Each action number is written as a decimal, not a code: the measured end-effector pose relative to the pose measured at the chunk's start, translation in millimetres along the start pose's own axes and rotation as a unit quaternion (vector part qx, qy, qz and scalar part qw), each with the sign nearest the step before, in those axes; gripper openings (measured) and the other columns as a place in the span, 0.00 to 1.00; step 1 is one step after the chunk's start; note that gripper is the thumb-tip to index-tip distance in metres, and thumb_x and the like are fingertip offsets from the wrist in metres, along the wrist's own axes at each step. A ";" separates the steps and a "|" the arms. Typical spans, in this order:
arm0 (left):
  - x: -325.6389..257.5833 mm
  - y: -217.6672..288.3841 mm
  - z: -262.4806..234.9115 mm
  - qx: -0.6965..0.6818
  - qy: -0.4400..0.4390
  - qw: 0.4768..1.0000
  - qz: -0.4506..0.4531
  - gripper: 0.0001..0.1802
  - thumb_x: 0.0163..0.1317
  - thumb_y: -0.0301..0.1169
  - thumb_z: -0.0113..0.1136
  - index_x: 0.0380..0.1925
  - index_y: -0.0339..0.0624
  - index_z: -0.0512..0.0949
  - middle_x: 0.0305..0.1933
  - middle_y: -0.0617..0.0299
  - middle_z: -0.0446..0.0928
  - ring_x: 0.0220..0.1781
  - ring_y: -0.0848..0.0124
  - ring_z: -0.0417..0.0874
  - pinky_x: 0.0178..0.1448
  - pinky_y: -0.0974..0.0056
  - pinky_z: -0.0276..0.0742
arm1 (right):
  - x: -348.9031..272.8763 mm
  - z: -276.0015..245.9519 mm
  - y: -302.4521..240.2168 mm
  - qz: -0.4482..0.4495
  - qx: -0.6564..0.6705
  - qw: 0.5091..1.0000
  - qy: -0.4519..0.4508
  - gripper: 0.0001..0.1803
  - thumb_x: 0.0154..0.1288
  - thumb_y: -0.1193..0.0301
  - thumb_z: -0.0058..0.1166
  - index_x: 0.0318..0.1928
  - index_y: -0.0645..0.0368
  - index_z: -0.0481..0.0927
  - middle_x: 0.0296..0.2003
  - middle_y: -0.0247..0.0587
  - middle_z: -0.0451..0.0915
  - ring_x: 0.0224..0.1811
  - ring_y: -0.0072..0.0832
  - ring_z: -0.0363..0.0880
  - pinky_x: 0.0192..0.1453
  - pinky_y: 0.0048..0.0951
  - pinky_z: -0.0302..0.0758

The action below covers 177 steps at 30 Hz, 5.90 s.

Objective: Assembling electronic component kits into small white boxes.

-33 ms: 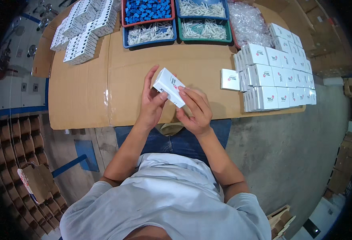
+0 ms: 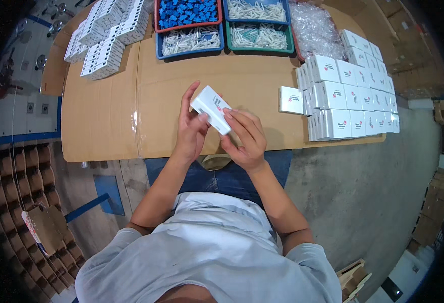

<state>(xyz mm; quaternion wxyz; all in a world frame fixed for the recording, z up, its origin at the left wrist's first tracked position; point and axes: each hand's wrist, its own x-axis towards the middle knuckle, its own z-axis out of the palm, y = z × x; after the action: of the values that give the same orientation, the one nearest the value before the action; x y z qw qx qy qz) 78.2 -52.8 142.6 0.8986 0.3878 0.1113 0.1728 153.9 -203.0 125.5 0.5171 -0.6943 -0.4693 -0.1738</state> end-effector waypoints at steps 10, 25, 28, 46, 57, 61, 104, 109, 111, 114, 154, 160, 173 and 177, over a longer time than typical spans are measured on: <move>-4.3 1.2 -6.6 -0.128 0.111 0.941 -0.293 0.41 0.69 0.71 0.39 0.58 0.45 0.71 0.49 0.52 0.83 0.46 0.63 0.86 0.51 0.54 0.83 | -3.9 10.0 6.0 0.077 0.052 0.993 -0.077 0.27 0.63 0.67 0.68 0.61 0.61 0.80 0.63 0.53 0.80 0.70 0.52 0.74 0.77 0.51 0.64; -25.8 -8.0 8.4 -0.033 0.103 0.960 -0.259 0.35 0.73 0.65 0.45 0.61 0.47 0.70 0.50 0.57 0.79 0.53 0.65 0.83 0.56 0.56 0.78 | -11.6 19.0 -5.3 0.217 0.229 0.949 -0.024 0.24 0.65 0.62 0.70 0.56 0.63 0.81 0.59 0.48 0.84 0.53 0.32 0.86 0.43 0.25 0.84; -27.1 -12.9 4.6 -0.020 0.082 0.960 -0.267 0.35 0.72 0.65 0.47 0.62 0.47 0.69 0.53 0.57 0.77 0.54 0.65 0.82 0.57 0.55 0.78 | -10.1 18.5 1.4 0.190 0.235 0.952 -0.057 0.31 0.64 0.55 0.70 0.60 0.61 0.78 0.64 0.48 0.80 0.58 0.34 0.83 0.43 0.25 0.84; -34.9 -15.7 25.2 0.003 0.138 0.960 -0.242 0.34 0.71 0.62 0.50 0.61 0.45 0.70 0.53 0.60 0.76 0.56 0.68 0.79 0.61 0.60 0.76 | 0.6 12.3 -5.6 0.191 0.257 0.936 -0.144 0.47 0.66 0.43 0.62 0.74 0.60 0.65 0.69 0.54 0.69 0.70 0.49 0.70 0.73 0.42 0.67; -42.3 -21.0 25.6 -0.027 0.114 0.977 -0.179 0.33 0.71 0.59 0.51 0.62 0.43 0.70 0.55 0.59 0.75 0.57 0.69 0.79 0.62 0.61 0.75 | -0.4 18.0 -6.6 0.157 0.222 0.952 -0.139 0.50 0.64 0.35 0.58 0.72 0.62 0.69 0.66 0.59 0.69 0.67 0.52 0.72 0.69 0.43 0.70; -45.2 -21.2 33.9 -0.011 0.142 0.974 -0.178 0.33 0.70 0.59 0.51 0.61 0.43 0.70 0.55 0.60 0.75 0.57 0.69 0.79 0.61 0.62 0.76 | -7.0 22.9 -3.2 0.111 0.196 0.966 -0.127 0.48 0.68 0.35 0.52 0.71 0.64 0.68 0.66 0.62 0.68 0.66 0.55 0.71 0.69 0.44 0.70; -45.5 -44.2 26.1 0.035 0.154 0.979 -0.126 0.31 0.70 0.56 0.48 0.62 0.47 0.67 0.54 0.61 0.72 0.55 0.70 0.77 0.56 0.64 0.75 | -19.9 29.0 -0.4 0.100 0.194 0.972 -0.092 0.41 0.79 0.38 0.33 0.66 0.65 0.71 0.65 0.68 0.70 0.65 0.57 0.73 0.67 0.47 0.70; -42.7 -42.8 17.3 0.082 0.132 0.985 -0.079 0.35 0.69 0.54 0.48 0.69 0.46 0.63 0.55 0.59 0.72 0.55 0.69 0.77 0.59 0.62 0.74 | -3.2 23.5 2.6 0.070 0.216 0.965 -0.128 0.44 0.74 0.37 0.44 0.71 0.64 0.68 0.68 0.61 0.69 0.73 0.56 0.66 0.73 0.48 0.66; -37.2 -32.9 10.8 0.206 0.076 0.976 0.014 0.43 0.65 0.50 0.55 0.73 0.42 0.54 0.58 0.52 0.69 0.58 0.63 0.74 0.67 0.57 0.69 | 0.3 19.0 -4.0 0.137 0.271 0.946 -0.112 0.44 0.74 0.38 0.47 0.72 0.63 0.67 0.71 0.59 0.65 0.75 0.53 0.64 0.75 0.48 0.65; -34.9 -25.9 4.8 0.337 0.019 0.930 0.145 0.49 0.63 0.54 0.60 0.75 0.39 0.52 0.63 0.49 0.67 0.62 0.59 0.73 0.70 0.53 0.66 | 2.2 10.2 -12.7 0.265 0.365 0.885 -0.113 0.42 0.73 0.44 0.53 0.75 0.61 0.64 0.76 0.55 0.59 0.77 0.48 0.62 0.76 0.48 0.64; -41.2 -1.6 28.1 0.021 0.074 0.968 -0.237 0.33 0.76 0.61 0.44 0.65 0.46 0.69 0.60 0.61 0.75 0.63 0.71 0.78 0.65 0.61 0.74 | 11.0 8.2 -8.4 0.143 0.190 0.961 -0.145 0.37 0.68 0.46 0.62 0.67 0.61 0.76 0.68 0.55 0.71 0.66 0.49 0.74 0.68 0.42 0.72; -39.9 -5.8 25.5 0.064 0.089 0.965 -0.238 0.32 0.77 0.60 0.44 0.64 0.44 0.70 0.59 0.60 0.75 0.60 0.71 0.78 0.64 0.62 0.74 | 6.1 10.3 -7.4 0.119 0.176 0.968 -0.132 0.34 0.71 0.48 0.59 0.66 0.61 0.76 0.67 0.59 0.70 0.65 0.52 0.74 0.67 0.44 0.72; -40.7 -11.3 28.9 0.088 0.065 0.980 -0.169 0.30 0.79 0.57 0.41 0.61 0.43 0.71 0.53 0.62 0.76 0.54 0.73 0.80 0.58 0.63 0.77 | 5.9 13.6 -11.1 0.076 0.150 0.982 -0.085 0.32 0.76 0.49 0.51 0.63 0.66 0.78 0.64 0.63 0.72 0.61 0.56 0.75 0.65 0.46 0.73; -39.9 -13.5 29.7 0.094 0.075 0.980 -0.156 0.29 0.79 0.57 0.40 0.60 0.43 0.71 0.53 0.61 0.76 0.53 0.73 0.80 0.56 0.64 0.77 | 6.3 15.4 -11.1 0.079 0.144 0.983 -0.080 0.31 0.76 0.50 0.50 0.62 0.66 0.78 0.64 0.64 0.73 0.61 0.56 0.76 0.65 0.47 0.73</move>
<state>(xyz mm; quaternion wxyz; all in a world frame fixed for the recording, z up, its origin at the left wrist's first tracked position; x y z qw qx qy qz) 54.6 -96.8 155.4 0.8631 0.4341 0.2533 0.0481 144.1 -186.1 129.9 0.5843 -0.6595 -0.4728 -0.0071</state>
